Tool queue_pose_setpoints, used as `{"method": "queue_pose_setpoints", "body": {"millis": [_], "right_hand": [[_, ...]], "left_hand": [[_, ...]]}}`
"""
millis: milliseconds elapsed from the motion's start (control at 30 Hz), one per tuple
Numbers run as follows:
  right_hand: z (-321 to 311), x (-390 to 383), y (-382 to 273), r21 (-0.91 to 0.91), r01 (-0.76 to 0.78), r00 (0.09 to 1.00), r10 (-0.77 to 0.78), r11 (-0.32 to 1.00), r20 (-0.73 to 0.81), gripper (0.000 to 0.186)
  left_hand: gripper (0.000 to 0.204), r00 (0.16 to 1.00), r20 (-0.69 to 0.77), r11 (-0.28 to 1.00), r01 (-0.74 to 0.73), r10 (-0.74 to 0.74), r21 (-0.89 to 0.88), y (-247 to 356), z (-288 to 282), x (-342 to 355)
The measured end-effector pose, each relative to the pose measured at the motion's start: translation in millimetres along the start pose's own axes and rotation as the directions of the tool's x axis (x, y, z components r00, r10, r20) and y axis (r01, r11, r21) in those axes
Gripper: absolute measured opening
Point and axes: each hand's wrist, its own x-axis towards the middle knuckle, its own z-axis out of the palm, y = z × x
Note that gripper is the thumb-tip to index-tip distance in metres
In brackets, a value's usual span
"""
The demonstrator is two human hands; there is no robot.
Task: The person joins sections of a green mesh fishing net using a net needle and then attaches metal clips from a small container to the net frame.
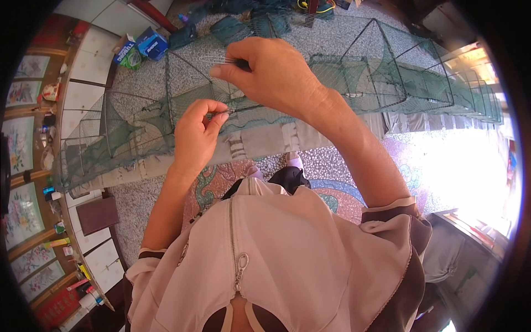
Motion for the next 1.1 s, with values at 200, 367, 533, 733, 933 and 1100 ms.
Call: {"method": "queue_pose_setpoints", "body": {"millis": [200,367,533,733,933,1100], "right_hand": [[2.1,1.8,0.0,-0.022,0.004,1.0,-0.004,1.0,0.009,0.035],[3.4,3.4,0.5,-0.051,-0.026,0.999,0.028,0.998,0.022,0.036],[10.2,1.6,2.4,-0.028,0.073,0.996,-0.074,0.997,-0.042,0.028],[8.6,-1.8,-8.4,-0.001,0.042,0.999,-0.042,0.999,-0.007,0.032],[10.0,-6.0,-3.0,-0.021,0.04,0.999,-0.04,0.999,-0.002,0.031],[17.0,-10.6,15.7,0.092,0.116,0.989,-0.107,0.989,-0.101,0.025]], "left_hand": [[0.011,0.999,0.027,0.999,0.03,-0.029,-0.029,4.2,-1.8,-5.1],[0.01,1.0,0.019,1.0,0.005,-0.005,-0.015,6.1,-2.6,-7.8],[0.009,1.0,-0.01,0.999,-0.029,0.029,0.022,1.8,0.9,-3.2],[0.006,0.998,0.025,0.993,-0.062,0.06,0.105,3.5,4.0,3.5],[0.005,0.996,0.084,0.998,-0.028,0.024,0.047,-0.4,5.2,0.3],[0.007,0.996,0.085,0.998,-0.038,0.035,0.042,-4.9,12.1,-3.2]]}}
